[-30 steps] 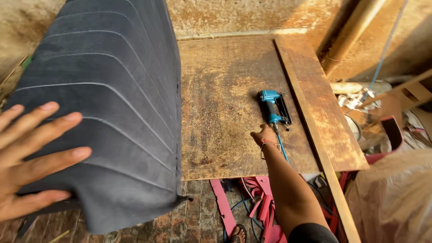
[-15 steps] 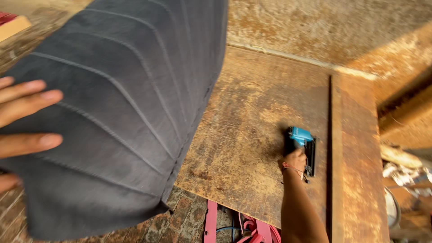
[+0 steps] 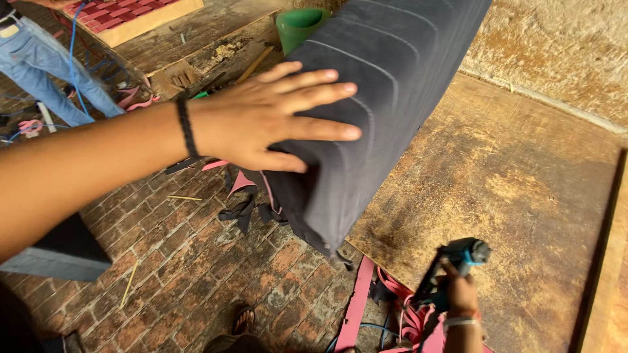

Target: The person stretches a dark quilted fabric cover over a foam-padded seat back on a workbench, smoothing and aligning the fabric by hand. They staple the fabric edge to the frame using a pneumatic staple gun, trim excess fabric with scissors, and continue folding and stapling the remaining edges.

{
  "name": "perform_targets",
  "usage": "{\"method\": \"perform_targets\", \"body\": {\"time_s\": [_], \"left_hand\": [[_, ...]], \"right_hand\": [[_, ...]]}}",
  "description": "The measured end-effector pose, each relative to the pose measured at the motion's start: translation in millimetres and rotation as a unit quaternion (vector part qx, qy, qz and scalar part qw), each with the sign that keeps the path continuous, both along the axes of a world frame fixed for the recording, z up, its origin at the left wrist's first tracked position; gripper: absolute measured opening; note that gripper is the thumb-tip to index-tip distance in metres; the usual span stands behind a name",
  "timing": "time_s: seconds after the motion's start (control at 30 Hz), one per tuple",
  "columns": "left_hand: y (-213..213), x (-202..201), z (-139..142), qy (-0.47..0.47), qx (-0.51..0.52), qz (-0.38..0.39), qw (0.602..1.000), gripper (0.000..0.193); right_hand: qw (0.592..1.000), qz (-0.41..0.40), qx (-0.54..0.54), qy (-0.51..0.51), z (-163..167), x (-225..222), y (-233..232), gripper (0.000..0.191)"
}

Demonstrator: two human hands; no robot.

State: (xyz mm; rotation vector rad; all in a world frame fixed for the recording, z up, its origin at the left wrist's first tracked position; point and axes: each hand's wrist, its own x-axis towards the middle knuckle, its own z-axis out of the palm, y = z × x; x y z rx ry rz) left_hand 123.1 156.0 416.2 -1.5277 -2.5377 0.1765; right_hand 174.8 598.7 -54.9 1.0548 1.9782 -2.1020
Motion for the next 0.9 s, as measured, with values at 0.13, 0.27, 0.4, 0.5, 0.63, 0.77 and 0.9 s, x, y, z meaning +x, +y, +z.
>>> {"method": "perform_targets", "body": {"time_s": [0.13, 0.27, 0.4, 0.5, 0.63, 0.77, 0.9], "left_hand": [[-7, 1, -8, 0.009, 0.023, -0.029, 0.999, 0.086], [3, 2, -19, 0.027, 0.058, -0.063, 0.996, 0.087], [11, 10, -25, 0.046, 0.098, -0.09, 0.99, 0.09], [16, 21, -23, 0.025, 0.104, -0.091, 0.99, 0.091], [14, 32, -20, 0.031, 0.111, -0.089, 0.989, 0.097], [14, 36, -20, 0.047, 0.124, -0.093, 0.987, 0.1], [16, 30, -19, 0.046, 0.09, -0.074, 0.992, 0.105]], "right_hand": [[0.987, 0.029, 0.01, 0.158, 75, 91, -109, 0.031], [0.993, 0.088, 0.065, 0.043, 153, 153, -194, 0.036], [0.989, -0.064, 0.076, 0.11, 193, 209, -296, 0.055], [0.957, -0.098, 0.188, 0.198, 214, 225, -346, 0.039], [0.857, -0.111, 0.331, 0.378, 246, 201, -369, 0.02], [0.909, -0.183, 0.184, 0.327, 278, 164, -365, 0.01], [0.886, -0.172, 0.214, 0.373, 298, 154, -365, 0.021]]}}
